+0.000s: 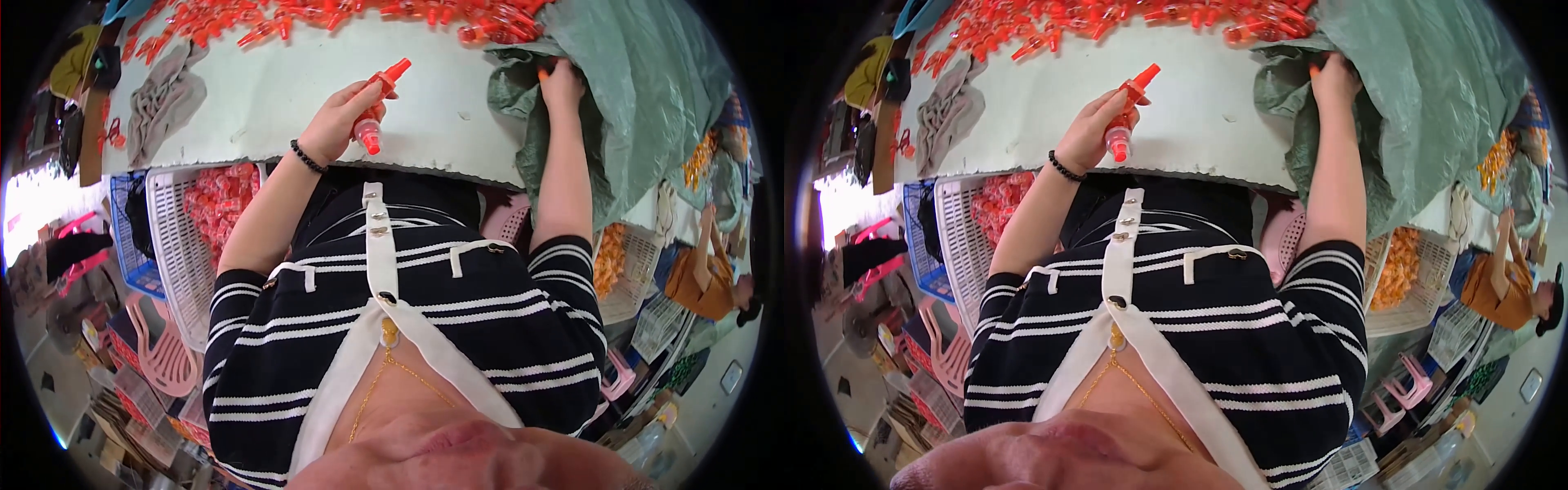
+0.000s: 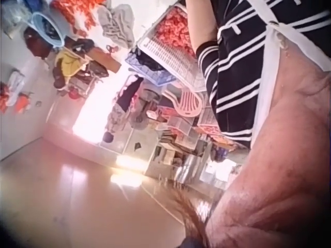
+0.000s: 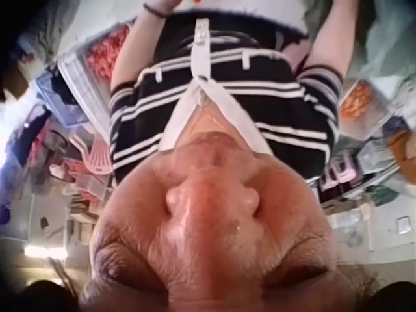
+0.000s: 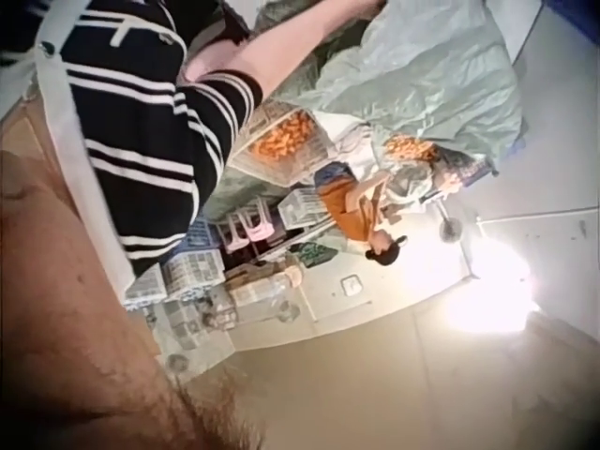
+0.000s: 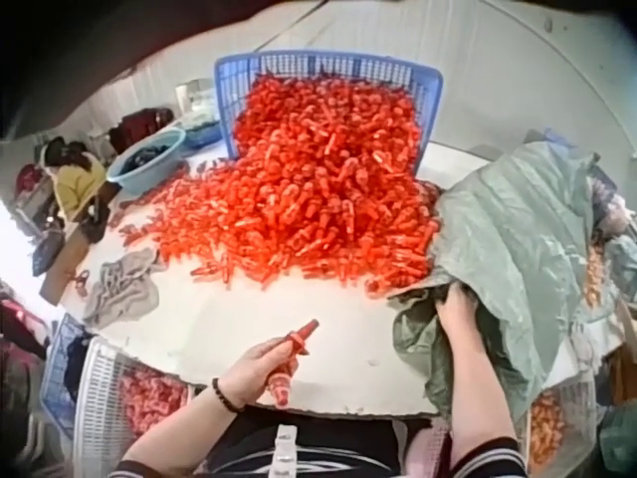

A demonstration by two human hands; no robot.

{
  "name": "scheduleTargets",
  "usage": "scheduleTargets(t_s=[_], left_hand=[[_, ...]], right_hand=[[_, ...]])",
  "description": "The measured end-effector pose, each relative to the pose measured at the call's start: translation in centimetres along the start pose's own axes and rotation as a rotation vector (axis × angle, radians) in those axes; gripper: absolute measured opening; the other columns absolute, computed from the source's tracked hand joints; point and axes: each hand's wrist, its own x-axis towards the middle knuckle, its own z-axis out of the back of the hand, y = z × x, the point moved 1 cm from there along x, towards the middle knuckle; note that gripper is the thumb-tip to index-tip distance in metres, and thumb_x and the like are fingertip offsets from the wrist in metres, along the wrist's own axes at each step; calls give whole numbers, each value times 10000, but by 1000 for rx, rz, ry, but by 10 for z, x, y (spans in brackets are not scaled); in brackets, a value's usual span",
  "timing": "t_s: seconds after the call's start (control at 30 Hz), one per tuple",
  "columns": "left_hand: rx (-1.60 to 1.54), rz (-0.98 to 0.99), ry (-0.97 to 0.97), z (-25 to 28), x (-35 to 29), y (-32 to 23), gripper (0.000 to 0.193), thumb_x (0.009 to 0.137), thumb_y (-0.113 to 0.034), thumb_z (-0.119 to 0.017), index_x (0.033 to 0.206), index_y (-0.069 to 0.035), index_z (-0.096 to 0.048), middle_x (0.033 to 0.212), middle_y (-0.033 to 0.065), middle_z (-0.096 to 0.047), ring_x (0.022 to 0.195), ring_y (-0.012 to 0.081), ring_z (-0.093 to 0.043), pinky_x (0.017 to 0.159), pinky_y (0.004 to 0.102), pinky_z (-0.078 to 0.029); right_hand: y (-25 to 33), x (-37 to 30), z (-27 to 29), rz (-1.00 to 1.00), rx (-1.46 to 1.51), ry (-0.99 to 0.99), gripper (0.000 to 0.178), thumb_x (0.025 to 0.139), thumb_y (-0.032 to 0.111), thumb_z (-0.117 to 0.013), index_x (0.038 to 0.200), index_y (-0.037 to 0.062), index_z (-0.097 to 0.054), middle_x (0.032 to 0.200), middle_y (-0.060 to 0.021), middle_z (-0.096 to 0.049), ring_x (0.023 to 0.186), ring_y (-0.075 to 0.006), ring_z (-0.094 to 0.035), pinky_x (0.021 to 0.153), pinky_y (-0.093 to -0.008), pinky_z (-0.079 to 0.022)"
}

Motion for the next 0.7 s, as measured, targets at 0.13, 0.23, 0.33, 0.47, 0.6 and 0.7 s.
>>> scheduleTargets(t_s=[0.13,0.23,0.33,0.47,0.6,0.7], left_hand=[[-107,33,-3,2,1,-7,417,972,-408,-405,1013,-20,-554,771,24,-555,633,82,-498,559,208,-397],[-180,90,35,-6,-3,-17,429,982,-408,-374,979,-17,-551,753,36,-544,614,94,-490,560,213,-402],[-265,157,116,-12,-7,-24,453,983,-423,-357,956,-13,-548,735,48,-544,585,101,-484,537,215,-400],[-267,239,202,-7,-15,-25,492,982,-460,-340,949,-10,-537,703,58,-533,552,105,-476,497,217,-391],[-282,221,263,0,-19,-21,533,977,-498,-325,949,-5,-526,679,56,-517,518,105,-458,469,218,-379],[-435,309,271,-4,-21,-18,565,973,-529,-300,957,-10,-522,673,43,-506,514,99,-447,461,215,-370]], right_hand=[[44,-50,58,67,720,109,395,814,146,-698,1174,111,-539,1028,-83,-631,911,-187,-619,805,-319,-483],[100,-88,73,311,1211,336,379,840,-15,-633,1196,71,-535,1028,-19,-587,901,-90,-569,794,-217,-458],[143,-100,88,485,1301,469,390,839,-38,-625,1206,69,-546,1023,-4,-575,907,-89,-563,811,-223,-465],[164,-102,106,639,1333,582,406,811,-31,-664,1195,60,-566,1008,-4,-576,909,-95,-560,821,-237,-480],[173,-100,112,767,1273,494,386,772,18,-713,1138,51,-598,992,-30,-597,871,-126,-593,794,-249,-503],[180,-103,110,838,1235,406,372,754,44,-733,1107,49,-615,973,-41,-609,838,-144,-611,773,-253,-514]])
